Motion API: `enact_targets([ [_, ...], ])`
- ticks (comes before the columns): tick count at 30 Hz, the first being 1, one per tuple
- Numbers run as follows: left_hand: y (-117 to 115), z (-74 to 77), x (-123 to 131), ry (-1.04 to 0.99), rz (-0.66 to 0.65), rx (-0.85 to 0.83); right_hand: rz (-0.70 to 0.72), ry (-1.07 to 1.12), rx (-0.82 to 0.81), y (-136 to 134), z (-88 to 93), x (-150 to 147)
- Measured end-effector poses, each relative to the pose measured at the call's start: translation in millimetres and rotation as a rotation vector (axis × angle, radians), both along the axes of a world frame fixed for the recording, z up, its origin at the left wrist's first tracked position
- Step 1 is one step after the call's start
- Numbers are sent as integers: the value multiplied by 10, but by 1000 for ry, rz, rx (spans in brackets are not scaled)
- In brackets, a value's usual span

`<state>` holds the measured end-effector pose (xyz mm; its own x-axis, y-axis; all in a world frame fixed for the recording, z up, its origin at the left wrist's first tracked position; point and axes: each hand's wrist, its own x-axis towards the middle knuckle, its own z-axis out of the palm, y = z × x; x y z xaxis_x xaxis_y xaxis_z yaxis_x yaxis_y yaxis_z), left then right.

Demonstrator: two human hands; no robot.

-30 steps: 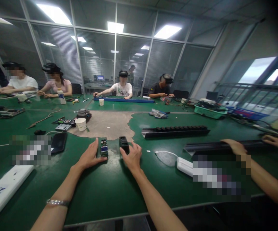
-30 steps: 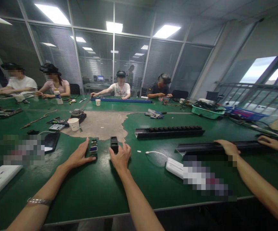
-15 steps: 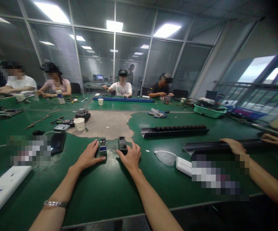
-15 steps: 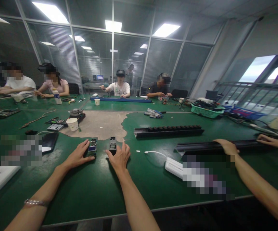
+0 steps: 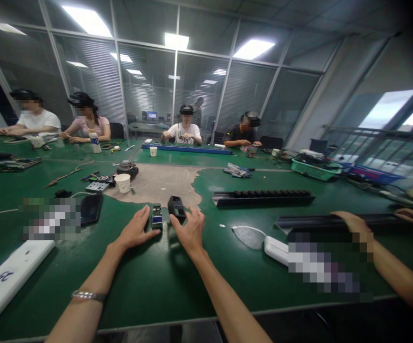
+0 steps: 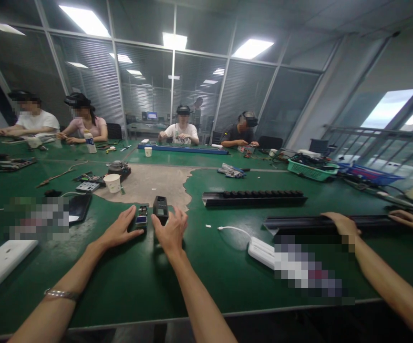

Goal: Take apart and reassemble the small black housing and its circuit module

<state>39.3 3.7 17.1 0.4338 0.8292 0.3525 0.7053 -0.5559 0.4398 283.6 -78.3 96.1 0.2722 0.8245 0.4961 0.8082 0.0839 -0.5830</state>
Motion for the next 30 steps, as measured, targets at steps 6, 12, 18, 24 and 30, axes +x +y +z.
enact_targets([
  [6,-34,30,38,-59,11,-6,43,16,-70,80,154,-421],
  [12,-44,45,48,-96,4,-17,43,5,-142,121,151,-603],
  [18,-62,69,59,-125,-26,-5,68,-78,-170,121,94,-663],
  [24,-40,35,45,-125,-63,27,66,-123,-192,11,-43,-676],
  [30,-19,-2,21,-88,-73,38,63,-138,-215,-18,-46,-666],
])
